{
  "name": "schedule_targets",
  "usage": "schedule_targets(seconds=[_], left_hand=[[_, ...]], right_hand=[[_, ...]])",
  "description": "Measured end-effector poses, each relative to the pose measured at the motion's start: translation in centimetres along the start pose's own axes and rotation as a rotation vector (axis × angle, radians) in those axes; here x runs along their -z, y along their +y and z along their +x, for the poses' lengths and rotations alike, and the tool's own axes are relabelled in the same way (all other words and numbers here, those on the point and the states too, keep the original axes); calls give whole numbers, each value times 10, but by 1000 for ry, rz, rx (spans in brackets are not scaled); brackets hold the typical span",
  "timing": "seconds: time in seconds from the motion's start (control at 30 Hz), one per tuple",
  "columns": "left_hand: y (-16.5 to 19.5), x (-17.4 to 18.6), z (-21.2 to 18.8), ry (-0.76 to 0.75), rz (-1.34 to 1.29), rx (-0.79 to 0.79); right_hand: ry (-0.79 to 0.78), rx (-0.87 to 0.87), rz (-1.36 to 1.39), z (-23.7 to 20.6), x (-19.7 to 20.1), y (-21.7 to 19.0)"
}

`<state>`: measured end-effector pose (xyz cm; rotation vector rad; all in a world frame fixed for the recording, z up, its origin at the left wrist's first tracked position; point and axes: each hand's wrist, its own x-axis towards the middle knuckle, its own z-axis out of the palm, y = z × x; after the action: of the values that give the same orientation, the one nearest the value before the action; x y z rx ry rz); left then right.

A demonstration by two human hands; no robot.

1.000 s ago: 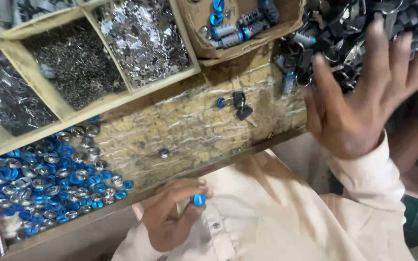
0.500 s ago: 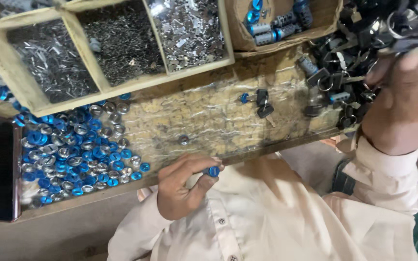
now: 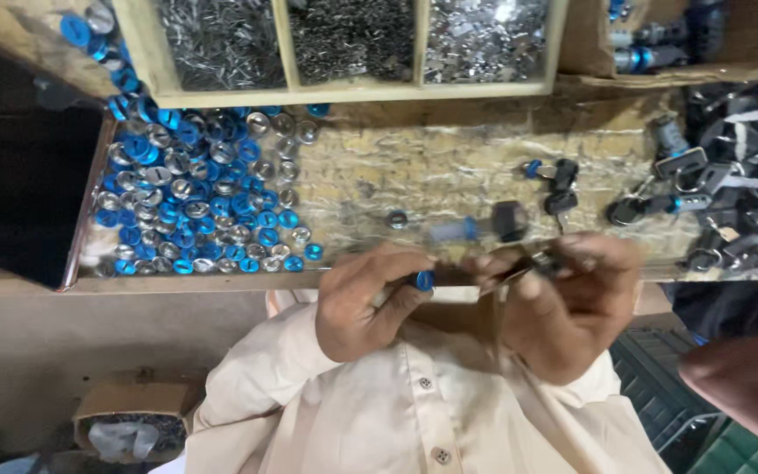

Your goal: The person sits at a workbench assembling small lock parts. They pick up blue circular discs and small metal components from the bench and trays, fit the parts together by hand one at a time, and set completed assemblies aside among keys and lock bodies.

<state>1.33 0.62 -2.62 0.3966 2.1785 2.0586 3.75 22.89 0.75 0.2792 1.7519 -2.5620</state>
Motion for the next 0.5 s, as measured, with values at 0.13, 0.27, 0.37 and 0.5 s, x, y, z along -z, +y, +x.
schedule_targets(seconds=[0.13,0.27,0.37,0.5], left_hand=[[-9,0,-7,40,-18,-91],[-13,-3,-14,8,99,-109],[-9,-5,-14,2,130,-124],[0,-4,-6,43,151,-245]], right_hand=[[42,-201,-205,-8,-1,17],[-221,-802,399,-7,23,12],[-451,-457,-18,-6,31,17],[-503,359,-662,-2,20,41]])
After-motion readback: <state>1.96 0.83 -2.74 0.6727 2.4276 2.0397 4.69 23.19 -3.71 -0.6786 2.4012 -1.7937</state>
